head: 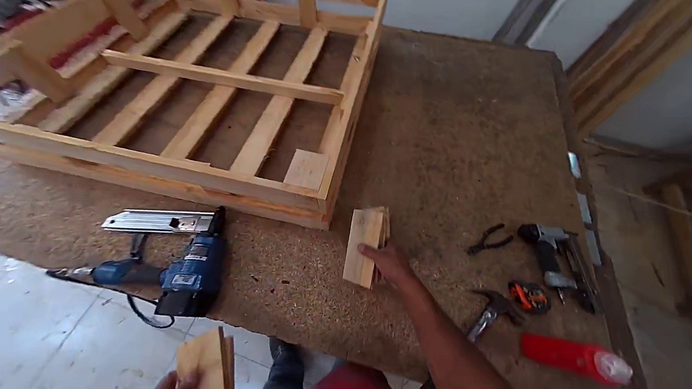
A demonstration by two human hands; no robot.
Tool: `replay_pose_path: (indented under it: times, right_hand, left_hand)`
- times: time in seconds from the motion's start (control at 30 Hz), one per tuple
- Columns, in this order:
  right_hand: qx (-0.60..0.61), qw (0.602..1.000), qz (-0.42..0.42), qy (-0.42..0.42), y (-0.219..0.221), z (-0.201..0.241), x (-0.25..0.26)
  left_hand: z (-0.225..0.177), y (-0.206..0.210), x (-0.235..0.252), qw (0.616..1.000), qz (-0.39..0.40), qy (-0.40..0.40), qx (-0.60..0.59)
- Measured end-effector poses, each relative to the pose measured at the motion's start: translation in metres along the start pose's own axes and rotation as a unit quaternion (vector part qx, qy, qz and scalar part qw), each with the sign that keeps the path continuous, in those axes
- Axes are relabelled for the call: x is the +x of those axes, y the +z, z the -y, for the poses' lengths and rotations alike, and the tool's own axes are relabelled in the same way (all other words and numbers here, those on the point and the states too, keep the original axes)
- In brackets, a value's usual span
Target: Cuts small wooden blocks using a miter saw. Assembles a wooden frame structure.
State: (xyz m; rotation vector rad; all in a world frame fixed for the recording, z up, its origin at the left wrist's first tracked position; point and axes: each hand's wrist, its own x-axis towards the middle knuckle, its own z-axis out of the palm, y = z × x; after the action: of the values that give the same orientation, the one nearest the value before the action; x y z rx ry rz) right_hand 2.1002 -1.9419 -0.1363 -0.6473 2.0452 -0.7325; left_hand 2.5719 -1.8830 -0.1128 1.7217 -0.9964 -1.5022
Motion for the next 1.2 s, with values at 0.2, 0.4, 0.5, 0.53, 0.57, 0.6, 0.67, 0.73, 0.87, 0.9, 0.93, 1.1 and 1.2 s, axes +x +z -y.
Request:
replay_pose_path:
  times: [0.2, 0.4, 0.5, 0.53, 0.57, 0.6, 0.67, 0.73, 0.87, 0.9, 0.93, 1.1, 1.2]
  right_hand:
    - [-0.125, 0.965, -0.229, 0.001, 0.029, 0.005, -0.034]
    - [-0.222, 0.951, -0.215, 0.02, 0.074, 0.024, -0.052]
    - [-0.25, 0.943, -0.21, 0.071, 0.087, 0.031, -0.038]
    - [-0.252, 0.942, -0.202, 0.09, 0.086, 0.035, -0.035]
    - [-0.249, 0.944, -0.192, 0.102, 0.082, 0.039, -0.034]
    - [-0.238, 0.949, -0.178, 0.104, 0.076, 0.04, -0.034]
    - [-0.201, 0.967, -0.134, 0.079, 0.057, 0.031, -0.035]
    - [-0.134, 0.984, -0.103, 0.056, 0.04, 0.014, -0.038]
    - [0.036, 0.993, -0.109, 0.024, 0.013, -0.022, -0.042]
    - [0.1, 0.99, -0.101, 0.012, 0.009, -0.027, -0.044]
    - [0.169, 0.981, -0.094, 0.003, 0.006, -0.029, -0.047]
    - [0.138, 0.981, -0.137, 0.009, -0.005, -0.031, -0.046]
    - [-0.069, 0.975, -0.21, 0.027, -0.016, -0.018, -0.034]
  left_hand:
    - [-0.075, -0.007, 0.098, 0.99, 0.124, 0.038, 0.054]
    - [-0.114, 0.045, 0.154, 0.961, 0.25, 0.042, 0.109]
    - [-0.116, 0.087, 0.164, 0.952, 0.263, 0.007, 0.158]
    - [-0.114, 0.1, 0.166, 0.951, 0.266, -0.007, 0.158]
    - [-0.11, 0.112, 0.169, 0.95, 0.272, -0.022, 0.152]
    - [-0.106, 0.123, 0.172, 0.948, 0.28, -0.037, 0.144]
    - [-0.099, 0.137, 0.178, 0.943, 0.29, -0.051, 0.157]
    - [-0.096, 0.144, 0.183, 0.931, 0.265, -0.032, 0.247]
    - [-0.104, 0.145, 0.179, 0.909, 0.193, 0.005, 0.37]
    - [-0.103, 0.141, 0.18, 0.909, 0.185, 0.009, 0.373]
    - [-0.101, 0.137, 0.181, 0.912, 0.181, 0.007, 0.367]
    - [-0.085, 0.125, 0.184, 0.939, 0.16, -0.015, 0.304]
    - [-0.079, 0.123, 0.185, 0.946, 0.138, -0.025, 0.292]
